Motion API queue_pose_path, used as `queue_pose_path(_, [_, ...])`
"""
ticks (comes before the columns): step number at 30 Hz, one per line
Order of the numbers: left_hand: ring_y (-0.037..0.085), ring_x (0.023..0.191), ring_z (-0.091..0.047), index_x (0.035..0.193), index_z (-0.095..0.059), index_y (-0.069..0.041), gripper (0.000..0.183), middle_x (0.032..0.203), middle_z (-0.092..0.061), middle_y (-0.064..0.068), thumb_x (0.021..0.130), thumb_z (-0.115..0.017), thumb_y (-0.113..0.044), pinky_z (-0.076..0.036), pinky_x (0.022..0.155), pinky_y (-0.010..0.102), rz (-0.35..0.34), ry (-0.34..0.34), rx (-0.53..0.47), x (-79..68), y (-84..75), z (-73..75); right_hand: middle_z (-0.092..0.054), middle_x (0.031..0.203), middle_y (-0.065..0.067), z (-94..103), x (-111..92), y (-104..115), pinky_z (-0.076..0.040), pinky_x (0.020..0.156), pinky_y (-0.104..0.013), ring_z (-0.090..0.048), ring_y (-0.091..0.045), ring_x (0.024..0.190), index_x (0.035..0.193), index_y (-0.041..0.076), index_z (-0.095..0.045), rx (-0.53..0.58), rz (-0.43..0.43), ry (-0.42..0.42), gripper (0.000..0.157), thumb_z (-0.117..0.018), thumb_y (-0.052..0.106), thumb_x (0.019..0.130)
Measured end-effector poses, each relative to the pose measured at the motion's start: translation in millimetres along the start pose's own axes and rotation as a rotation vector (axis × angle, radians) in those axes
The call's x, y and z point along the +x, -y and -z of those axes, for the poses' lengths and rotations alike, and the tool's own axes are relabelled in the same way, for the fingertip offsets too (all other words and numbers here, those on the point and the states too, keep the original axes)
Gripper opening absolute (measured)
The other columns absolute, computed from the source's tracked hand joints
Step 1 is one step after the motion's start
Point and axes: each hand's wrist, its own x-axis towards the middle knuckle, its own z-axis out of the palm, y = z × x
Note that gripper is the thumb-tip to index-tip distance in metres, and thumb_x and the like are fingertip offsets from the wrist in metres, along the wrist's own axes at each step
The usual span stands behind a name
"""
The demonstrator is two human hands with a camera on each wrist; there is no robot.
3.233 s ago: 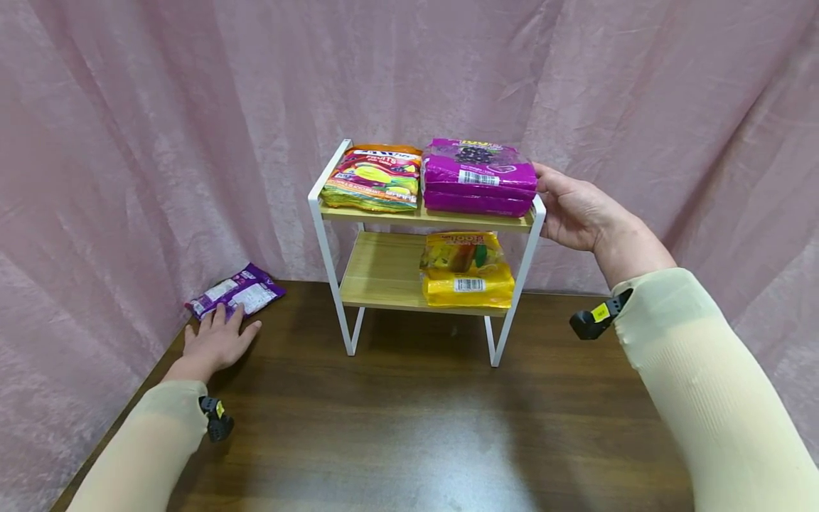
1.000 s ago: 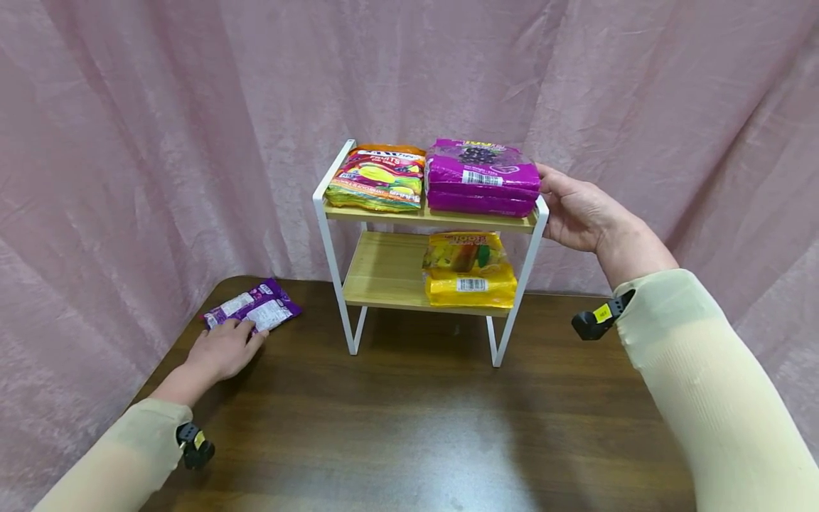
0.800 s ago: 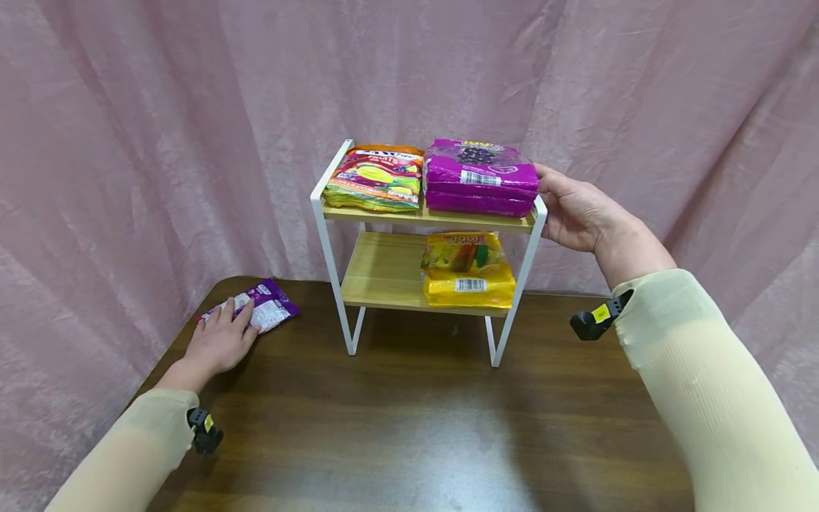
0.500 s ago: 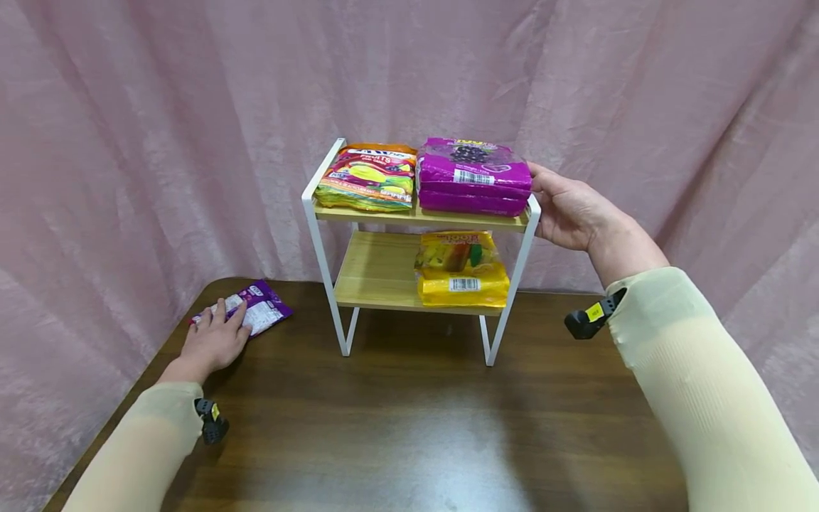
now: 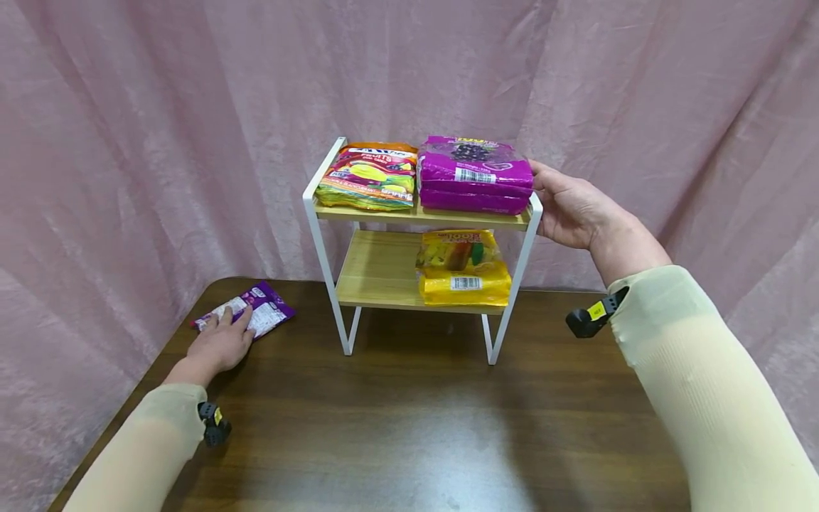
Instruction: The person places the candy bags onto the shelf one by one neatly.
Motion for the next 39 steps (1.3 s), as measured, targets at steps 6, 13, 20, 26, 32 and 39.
queue_pose_path(6, [0.071,0.136,-0.018,0.155,-0.032,0.006,0.059,0.15,-0.022,0.049,0.109,-0.041,-0.03,-0.017,0.113,0.074,-0.018,-0.017,0.015,-7.3,-3.4,-0.2,-0.064,0.132,-0.008,1.0,-0.3,-0.1,-0.06,0.085,-0.036,-0.07,-0.021,0.098,0.165,0.032,-0.018,0.01,0.003,0.01,0.064,-0.033,0.008,0.108])
queue_pose_path(13, [0.071,0.134,-0.024,0.155,-0.034,0.005,0.057,0.15,-0.025,0.047,0.11,-0.042,-0.028,-0.023,0.109,0.076,-0.043,-0.009,0.059,-17.6,-12.4,1.6,-0.064,0.133,-0.009,1.6,-2.2,0.8,-0.059,0.087,-0.036,-0.07,-0.021,0.102,0.165,0.032,-0.021,-0.011,0.006,0.022,0.062,-0.036,0.01,0.109])
queue_pose_path(20, [0.07,0.133,-0.027,0.153,-0.038,0.005,0.056,0.148,-0.029,0.047,0.109,-0.044,-0.028,-0.025,0.111,0.073,-0.085,-0.047,0.065,-23.8,-11.9,-7.1,-0.059,0.139,-0.011,1.1,-4.0,0.4,-0.059,0.089,-0.036,-0.069,-0.022,0.104,0.164,0.034,-0.023,-0.024,-0.005,0.012,0.061,-0.043,0.013,0.11])
queue_pose_path(26, [0.066,0.133,-0.032,0.152,-0.04,0.005,0.054,0.146,-0.033,0.047,0.109,-0.046,-0.027,-0.027,0.111,0.07,-0.117,-0.061,0.096,-33.2,-19.4,-6.4,-0.06,0.138,-0.01,0.1,-3.0,-0.2,-0.058,0.089,-0.036,-0.069,-0.022,0.104,0.165,0.033,-0.021,-0.039,0.003,0.013,0.061,-0.04,0.013,0.11])
queue_pose_path(32, [0.063,0.133,-0.036,0.149,-0.044,0.007,0.052,0.143,-0.038,0.047,0.108,-0.048,-0.024,-0.031,0.11,0.069,-0.159,-0.095,0.116,-39.6,-24.7,-8.9,-0.061,0.137,-0.01,-0.1,-3.8,0.0,-0.059,0.088,-0.036,-0.07,-0.021,0.104,0.165,0.033,-0.021,-0.035,0.0,0.019,0.061,-0.039,0.012,0.11])
queue_pose_path(39, [0.064,0.132,-0.037,0.149,-0.046,0.005,0.05,0.144,-0.039,0.045,0.107,-0.051,-0.022,-0.032,0.11,0.069,-0.161,-0.11,0.116,-49.3,-31.6,-9.8,-0.06,0.138,-0.01,0.2,-4.0,0.4,-0.059,0.088,-0.036,-0.069,-0.021,0.104,0.165,0.033,-0.021,-0.033,0.001,0.024,0.061,-0.038,0.012,0.11])
